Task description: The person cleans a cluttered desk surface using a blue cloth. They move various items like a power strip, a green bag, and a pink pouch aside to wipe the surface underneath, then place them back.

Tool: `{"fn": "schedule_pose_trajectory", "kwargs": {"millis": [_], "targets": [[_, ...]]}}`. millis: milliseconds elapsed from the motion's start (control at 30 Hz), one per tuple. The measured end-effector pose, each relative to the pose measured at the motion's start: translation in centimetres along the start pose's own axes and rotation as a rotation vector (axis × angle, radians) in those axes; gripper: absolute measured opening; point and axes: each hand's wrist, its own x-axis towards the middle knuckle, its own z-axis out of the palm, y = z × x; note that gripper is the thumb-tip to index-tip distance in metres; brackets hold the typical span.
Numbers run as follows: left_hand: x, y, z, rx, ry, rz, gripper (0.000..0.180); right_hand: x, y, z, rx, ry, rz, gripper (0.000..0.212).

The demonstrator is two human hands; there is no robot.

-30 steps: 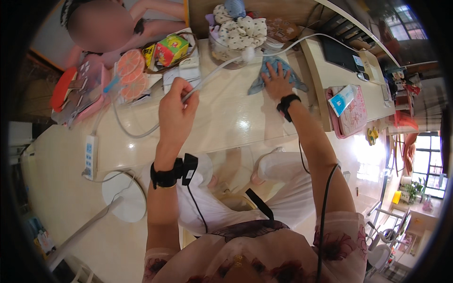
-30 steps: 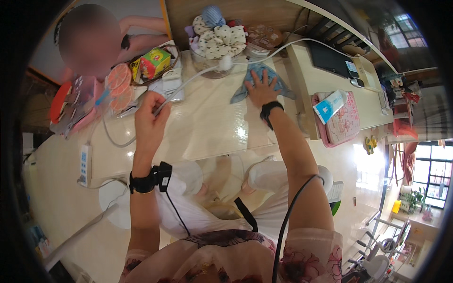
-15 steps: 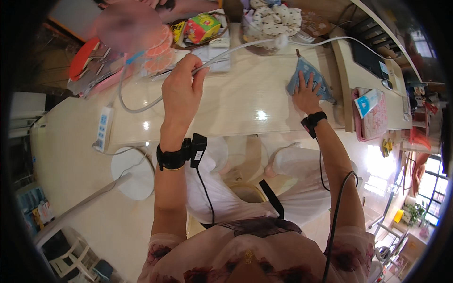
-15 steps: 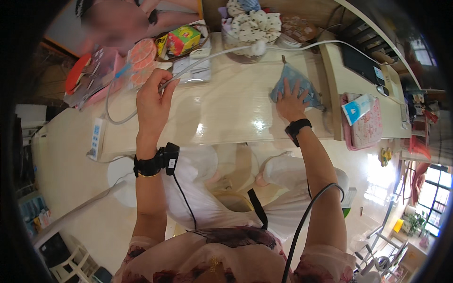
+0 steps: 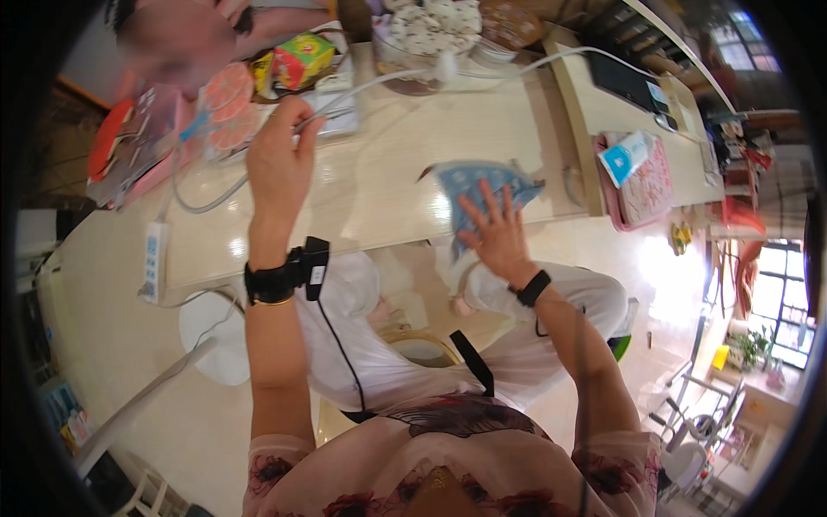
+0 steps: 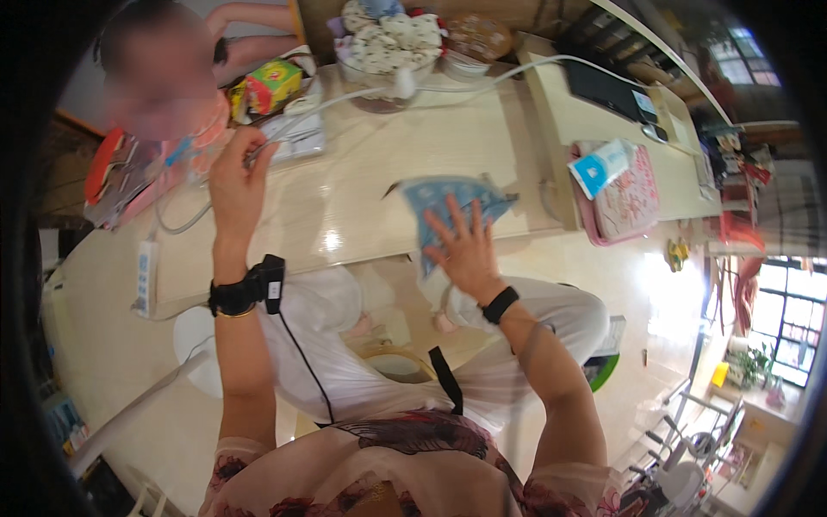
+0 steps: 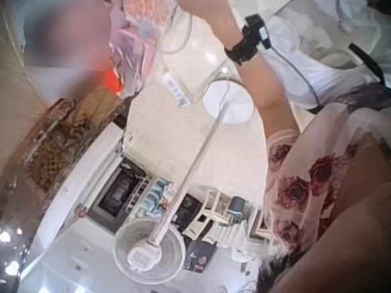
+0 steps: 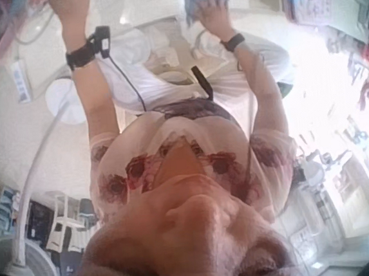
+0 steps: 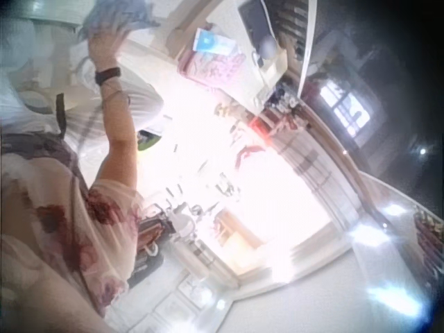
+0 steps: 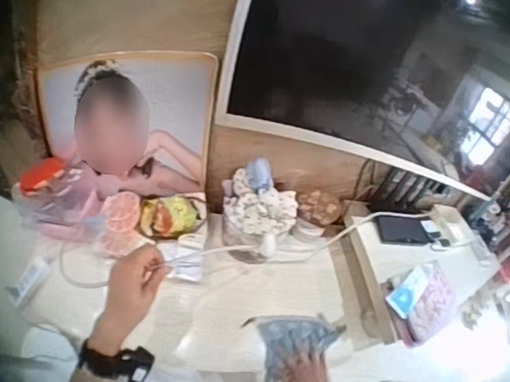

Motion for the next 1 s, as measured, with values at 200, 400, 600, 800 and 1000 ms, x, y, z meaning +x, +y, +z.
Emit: {"fn": "schedule_pose_trajectory", "kwargs": {"millis": [200,400,600,800,1000], "targets": [[-0.1,1.6,1.3,-0.063,-0.072,-0.011,0.014,1.4,2.5,1.9,-0.110,0.146,0.377,0.053],[0.1,0.7,1.1,0.009,-0.064,-0.019,0.016,-2.2,-1.7,1.2,0.085,0.160,-0.027,0.047],[-1.2,-0.1,1.0,-0.032,-0.066,-0.004,0.016,0.7,7.4,1.9,0.129,0.318,0.277,0.041],[-0.7,1.1,1.5,0.010,-0.014,0.030,0.016,0.9,-8.5,3.7,0.067,0.245,0.015,0.044],[-0.6,0.1,1.2,0.033,-0.006,-0.005,0.016,1.1,-10.3,2.2,0.209,0.173,-0.125,0.046]]}}
